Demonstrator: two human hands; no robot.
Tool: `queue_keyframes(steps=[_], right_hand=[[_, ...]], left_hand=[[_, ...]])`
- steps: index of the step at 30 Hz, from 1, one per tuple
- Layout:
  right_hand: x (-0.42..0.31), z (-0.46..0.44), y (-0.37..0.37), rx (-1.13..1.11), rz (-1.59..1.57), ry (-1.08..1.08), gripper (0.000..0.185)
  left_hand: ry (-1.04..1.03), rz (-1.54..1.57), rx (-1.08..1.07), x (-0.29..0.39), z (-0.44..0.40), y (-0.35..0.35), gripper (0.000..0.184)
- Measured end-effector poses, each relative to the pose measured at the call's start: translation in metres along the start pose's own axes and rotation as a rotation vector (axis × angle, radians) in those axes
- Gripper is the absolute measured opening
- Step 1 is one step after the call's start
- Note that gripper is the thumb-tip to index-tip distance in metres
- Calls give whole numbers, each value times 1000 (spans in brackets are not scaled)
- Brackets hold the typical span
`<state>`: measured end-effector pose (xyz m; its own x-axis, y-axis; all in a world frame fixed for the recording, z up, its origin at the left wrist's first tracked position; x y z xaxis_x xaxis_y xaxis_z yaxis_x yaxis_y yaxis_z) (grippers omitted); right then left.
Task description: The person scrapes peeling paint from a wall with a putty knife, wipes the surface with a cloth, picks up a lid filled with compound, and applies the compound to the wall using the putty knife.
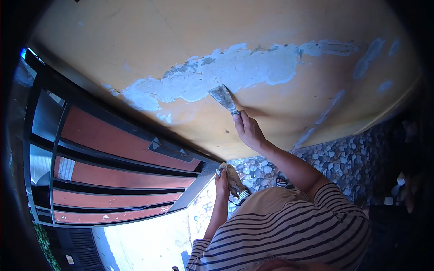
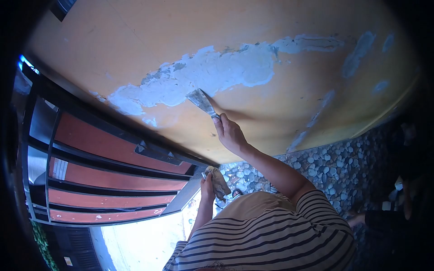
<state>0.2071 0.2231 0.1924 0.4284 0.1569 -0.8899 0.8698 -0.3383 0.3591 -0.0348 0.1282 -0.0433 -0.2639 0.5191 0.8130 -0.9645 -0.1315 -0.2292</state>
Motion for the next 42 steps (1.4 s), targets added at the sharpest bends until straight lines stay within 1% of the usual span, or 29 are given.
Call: queue_keyframes(steps=[2, 4, 5, 8, 10, 14, 19, 21, 24, 26, 31, 33, 34, 35, 37, 38, 40, 41, 42], right_hand=[[8, 4, -3, 5, 11, 23, 33], [17, 10, -6, -12, -121, -11, 33], [20, 7, -8, -10, -119, -11, 33], [3, -3, -8, -35, -205, -10, 33], [-10, -10, -1, 17, -219, 30, 34], [11, 5, 1, -1, -125, 23, 35], [-14, -6, 1, 17, -130, 8, 34], [-29, -10, 6, 46, -124, 36, 34], [-15, 0, 6, 67, -106, 59, 33], [-10, 3, 8, 97, -111, 70, 33], [-40, -11, 15, 89, -144, 62, 33], [-55, -8, 26, 95, -174, 142, 32], [-53, -1, 30, 89, -147, 168, 30], [-44, 9, 36, 104, -133, 162, 30], [-30, 35, 36, 56, -12, 247, 31], [-18, 51, 42, 68, 2, 239, 31], [31, 82, 45, -36, 158, -17, 33], [44, 97, 52, -22, 167, -26, 33], [63, 113, 64, 20, 142, -88, 35]], left_hand=[[0, 38, 49, 1, 2, 3, 24], [20, 35, 54, 2, 5, 3, 25], [43, 25, 62, 1, 7, 3, 25], [34, 12, 20, -3, 3, 3, 27], [47, 0, 22, -2, 4, 1, 27], [63, -13, 20, 1, 5, -4, 27], [82, -55, 17, -3, 6, -5, 29], [74, -52, 9, -3, 1, -4, 29], [58, -1, -25, -5, -3, -5, 32], [84, -31, -18, -6, -4, -4, 33], [82, -45, -35, -6, -2, -6, 30], [96, -38, -57, -10, -6, -9, 29], [80, -11, -73, -9, -8, -10, 24], [66, 16, -91, -9, -10, -12, 19], [68, 10, -104, -11, -13, -15, 18], [60, 2, -102, -11, -14, -14, 18], [55, -19, -114, -12, -17, -14, 19], [62, -26, -130, -16, -20, -13, 19], [60, -25, -139, -21, -25, -10, 22]])
Point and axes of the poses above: each hand's wrist, its own z-axis away from the middle knuckle, its own y-axis out of the back of the hand, x = y × z, the point moved 10 cm from there along -z, towards the middle knuckle, and after that the axes turned 3 degrees about -z, right-handed, at the moved point
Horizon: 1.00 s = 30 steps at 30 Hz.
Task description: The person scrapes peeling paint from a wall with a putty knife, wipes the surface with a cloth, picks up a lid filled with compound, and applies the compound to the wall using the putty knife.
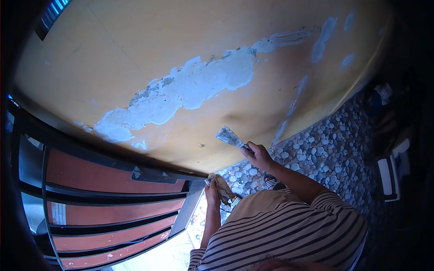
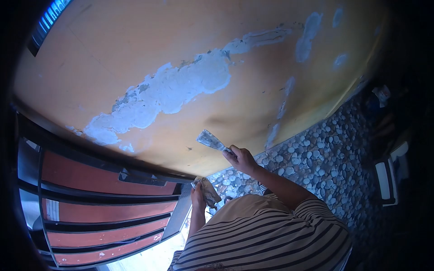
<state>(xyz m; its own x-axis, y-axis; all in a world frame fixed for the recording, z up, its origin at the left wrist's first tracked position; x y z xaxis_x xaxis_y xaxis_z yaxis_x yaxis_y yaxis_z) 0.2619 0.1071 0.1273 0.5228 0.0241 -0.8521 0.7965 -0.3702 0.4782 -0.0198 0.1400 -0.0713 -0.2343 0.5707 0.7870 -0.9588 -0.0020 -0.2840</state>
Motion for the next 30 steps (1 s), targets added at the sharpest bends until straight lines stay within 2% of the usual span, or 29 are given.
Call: queue_keyframes(steps=[2, 4, 9, 12, 17, 21, 23, 25, 27, 29, 30], right_hand=[[30, 28, 17, 52, -19, -76, 37], [64, 56, 23, 6, 98, -264, 42], [106, 122, 37, 190, 139, -359, 47], [149, 165, 14, 107, -132, -732, 44], [166, 199, 9, 212, -148, -729, 40], [158, 204, 38, 298, -119, -655, 38], [172, 217, 46, 264, -211, -772, 37], [189, 229, 60, 288, -262, -789, 34], [199, 243, 81, 449, -440, -739, 31], [203, 251, 113, 538, -391, -633, 28], [211, 264, 121, 532, -407, -718, 29]], left_hand=[[-2, -26, -7, 0, -3, -2, 23], [19, -56, -34, -4, -8, -7, 23], [59, -160, -162, -9, -17, -42, 21], [98, -226, -225, -19, -27, -66, 22], [78, -333, -329, -28, -30, -108, 26], [48, -406, -347, -39, -35, -127, 34], [83, -408, -387, -55, -35, -137, 37], [102, -414, -429, -60, -21, -159, 34], [183, -405, -459, -74, -7, -177, 25], [199, -366, -514, -87, -2, -201, 26], [169, -391, -519, -92, 0, -215, 28]])
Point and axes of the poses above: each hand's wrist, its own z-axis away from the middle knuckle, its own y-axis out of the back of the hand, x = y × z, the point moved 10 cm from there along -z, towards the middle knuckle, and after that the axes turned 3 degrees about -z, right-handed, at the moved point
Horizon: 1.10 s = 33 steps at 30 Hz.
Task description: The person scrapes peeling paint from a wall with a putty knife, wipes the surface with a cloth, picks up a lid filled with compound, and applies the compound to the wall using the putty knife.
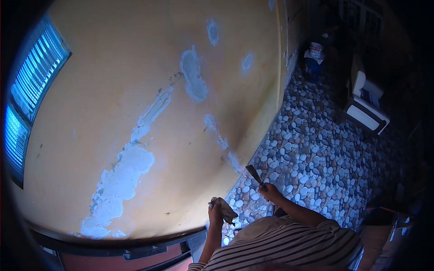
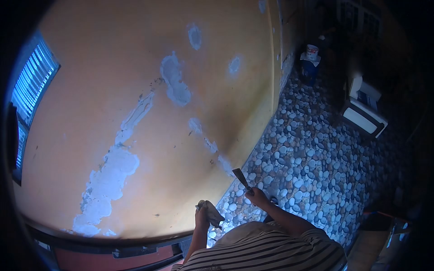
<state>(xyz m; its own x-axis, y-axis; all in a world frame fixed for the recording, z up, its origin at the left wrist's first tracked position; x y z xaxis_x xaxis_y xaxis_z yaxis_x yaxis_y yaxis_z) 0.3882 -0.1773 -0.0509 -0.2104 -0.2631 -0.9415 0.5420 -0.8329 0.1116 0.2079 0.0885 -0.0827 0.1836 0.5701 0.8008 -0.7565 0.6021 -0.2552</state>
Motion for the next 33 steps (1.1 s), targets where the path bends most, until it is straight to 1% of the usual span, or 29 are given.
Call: queue_keyframes(steps=[1, 2, 6, 8, 9, 11, 13, 15, 16, 17, 19, 20, 22, 24, 25, 27, 30, 33], right_hand=[[8, -2, 16, 10, 8, -84, 30], [8, -4, 31, 4, -18, -96, 33], [22, -23, 103, 47, 23, -78, 37], [39, -35, 141, 98, 39, -162, 40], [44, -42, 156, 100, 38, -155, 40], [48, -60, 199, 194, 174, -53, 44], [45, -70, 228, 196, 170, -77, 43], [20, -70, 262, 269, 216, 70, 39], [13, -70, 275, 286, 241, 58, 38], [7, -68, 285, 288, 238, 55, 38], [13, -69, 298, 222, 168, -79, 41], [16, -71, 303, 227, 165, -82, 41], [36, -74, 309, 230, 60, -103, 43], [37, -62, 316, 262, 68, -99, 45], [35, -61, 322, 287, 83, -89, 47], [61, -64, 332, 316, 102, -161, 51], [65, -68, 356, 367, 107, -128, 50], [79, -86, 389, 374, 77, -171, 47]], left_hand=[[-22, -28, 2, 1, -6, -13, 30], [-22, -43, -5, 1, -13, -28, 34], [12, 51, -93, 1, -29, -114, 31], [-4, 45, -129, -3, -38, -163, 30], [-7, 30, -152, -6, -39, -186, 30], [17, -60, -168, -6, -31, -234, 29], [23, -106, -206, -11, -34, -273, 30], [-4, -130, -231, -5, -36, -303, 31], [-28, -143, -250, -2, -36, -318, 31], [-25, -147, -251, 1, -36, -327, 31], [-39, -143, -246, 12, -41, -341, 31], [-61, -162, -244, 16, -45, -347, 32], [-54, -162, -258, 17, -58, -357, 32], [-37, -175, -265, 20, -63, -372, 33], [-39, -178, -277, 16, -72, -380, 33], [28, -117, -284, 0, -98, -392, 33], [51, -119, -318, -22, -135, -422, 35], [116, -175, -324, -37, -160, -469, 36]])
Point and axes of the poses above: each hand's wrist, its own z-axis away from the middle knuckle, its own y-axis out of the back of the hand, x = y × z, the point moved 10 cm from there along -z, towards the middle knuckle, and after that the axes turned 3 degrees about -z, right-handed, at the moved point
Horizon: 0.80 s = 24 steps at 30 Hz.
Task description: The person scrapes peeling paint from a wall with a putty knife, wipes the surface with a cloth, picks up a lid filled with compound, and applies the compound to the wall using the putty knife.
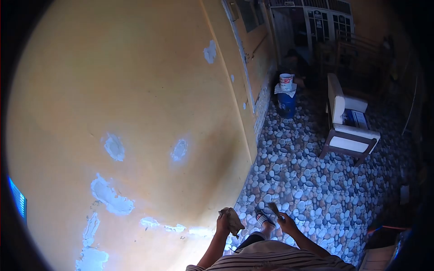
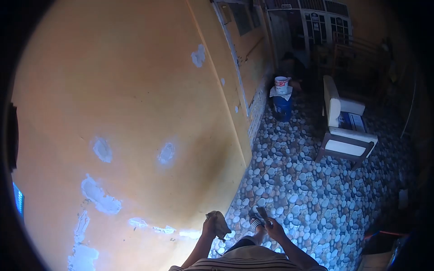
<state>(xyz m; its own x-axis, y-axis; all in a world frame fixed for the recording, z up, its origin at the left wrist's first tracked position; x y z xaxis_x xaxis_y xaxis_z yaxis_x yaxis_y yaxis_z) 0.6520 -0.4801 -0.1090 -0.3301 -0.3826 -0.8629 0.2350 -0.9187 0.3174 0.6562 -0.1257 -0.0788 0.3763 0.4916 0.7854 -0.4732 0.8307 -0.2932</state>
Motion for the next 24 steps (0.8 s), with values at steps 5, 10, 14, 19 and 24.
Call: queue_keyframes(steps=[5, 10, 14, 19, 24], right_hand=[[-76, -90, 50, 59, 63, 90, 46], [-163, -161, 69, -136, 13, 2, 47], [-241, -221, 77, -143, 51, 204, 45], [-286, -267, 66, -168, -31, 331, 46], [-302, -295, 47, -360, -98, 374, 43]], left_hand=[[-2, 75, -58, 19, -89, -80, 35], [40, 177, -57, 55, -134, -136, 33], [-42, 158, -9, 84, -173, -148, 32], [-135, 134, 96, 116, -194, -139, 33], [-131, 194, 229, 124, -200, -118, 32]])
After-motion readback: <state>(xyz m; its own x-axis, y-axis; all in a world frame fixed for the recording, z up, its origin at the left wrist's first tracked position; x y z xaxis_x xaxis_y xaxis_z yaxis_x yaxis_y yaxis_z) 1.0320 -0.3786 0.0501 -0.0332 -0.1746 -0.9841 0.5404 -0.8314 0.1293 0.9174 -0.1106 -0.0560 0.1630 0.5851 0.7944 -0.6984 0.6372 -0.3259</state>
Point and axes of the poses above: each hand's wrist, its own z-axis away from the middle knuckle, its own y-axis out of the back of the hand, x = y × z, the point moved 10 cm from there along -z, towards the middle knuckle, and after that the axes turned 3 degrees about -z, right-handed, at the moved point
